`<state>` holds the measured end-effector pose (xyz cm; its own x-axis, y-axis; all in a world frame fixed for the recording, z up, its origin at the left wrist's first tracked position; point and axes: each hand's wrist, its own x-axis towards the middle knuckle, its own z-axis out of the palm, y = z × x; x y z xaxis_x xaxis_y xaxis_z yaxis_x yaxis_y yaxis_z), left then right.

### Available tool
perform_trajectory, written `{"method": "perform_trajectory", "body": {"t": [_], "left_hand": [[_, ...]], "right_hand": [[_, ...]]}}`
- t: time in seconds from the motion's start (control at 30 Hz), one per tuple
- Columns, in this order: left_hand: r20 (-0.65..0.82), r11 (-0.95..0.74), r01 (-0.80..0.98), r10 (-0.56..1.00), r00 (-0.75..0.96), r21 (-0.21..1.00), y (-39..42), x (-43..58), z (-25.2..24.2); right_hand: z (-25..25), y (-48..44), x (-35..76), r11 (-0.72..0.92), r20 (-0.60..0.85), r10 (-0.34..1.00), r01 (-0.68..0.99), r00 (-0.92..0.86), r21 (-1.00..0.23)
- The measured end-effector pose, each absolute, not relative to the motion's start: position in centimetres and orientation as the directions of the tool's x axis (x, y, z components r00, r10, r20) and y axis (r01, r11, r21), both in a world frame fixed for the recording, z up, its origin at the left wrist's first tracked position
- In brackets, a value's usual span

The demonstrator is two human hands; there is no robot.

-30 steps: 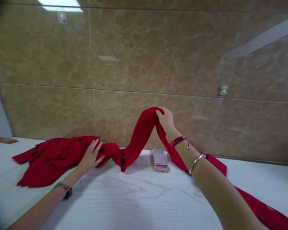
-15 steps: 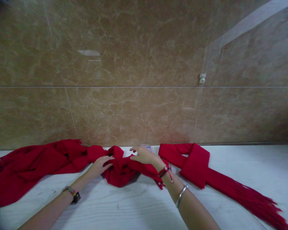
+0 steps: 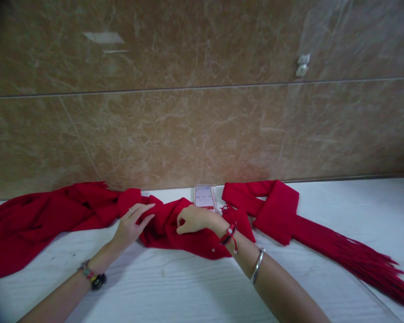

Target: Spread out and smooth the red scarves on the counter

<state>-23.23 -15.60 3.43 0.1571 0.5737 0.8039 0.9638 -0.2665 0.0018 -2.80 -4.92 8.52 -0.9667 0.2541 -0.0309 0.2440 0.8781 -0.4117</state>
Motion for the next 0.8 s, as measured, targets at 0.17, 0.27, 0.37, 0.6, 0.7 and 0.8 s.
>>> {"method": "perform_trajectory", "body": {"t": [0.17, 0.27, 0.37, 0.6, 0.7, 0.8], "left_hand": [[0.813, -0.234, 0.972, 0.559, 0.16, -0.03, -15.6, -22.6, 3.5], [0.796, -0.275, 0.961, 0.572, 0.197, -0.04, -15.5, -22.4, 3.2], [0.793, -0.309, 0.95, 0.568, 0.223, -0.046, -15.4, -22.4, 2.8], [0.779, -0.208, 0.969, 0.583, 0.231, -0.132, -15.6, -22.6, 2.9], [0.794, -0.071, 0.99, 0.591, 0.139, -0.12, -15.5, -23.4, 2.9], [0.761, 0.073, 0.991, 0.648, 0.037, -0.11, -15.3, -24.3, 2.7]], "right_hand": [[8.6, -4.4, -2.8, 0.859, 0.06, 0.366, 0.312, -0.929, -0.407], [6.7, -5.0, -4.3, 0.892, 0.4, 0.348, 0.167, -0.848, -0.42], [5.2, -5.6, -5.6, 0.913, 0.419, 0.24, 0.057, -0.876, -0.404], [5.5, -4.6, -5.0, 0.913, 0.319, 0.348, 0.242, -0.881, -0.33], [5.9, -3.6, -3.9, 0.883, 0.191, 0.437, 0.378, -0.879, -0.279], [6.5, -2.5, -2.8, 0.866, -0.011, 0.418, 0.402, -0.908, -0.298]]}}
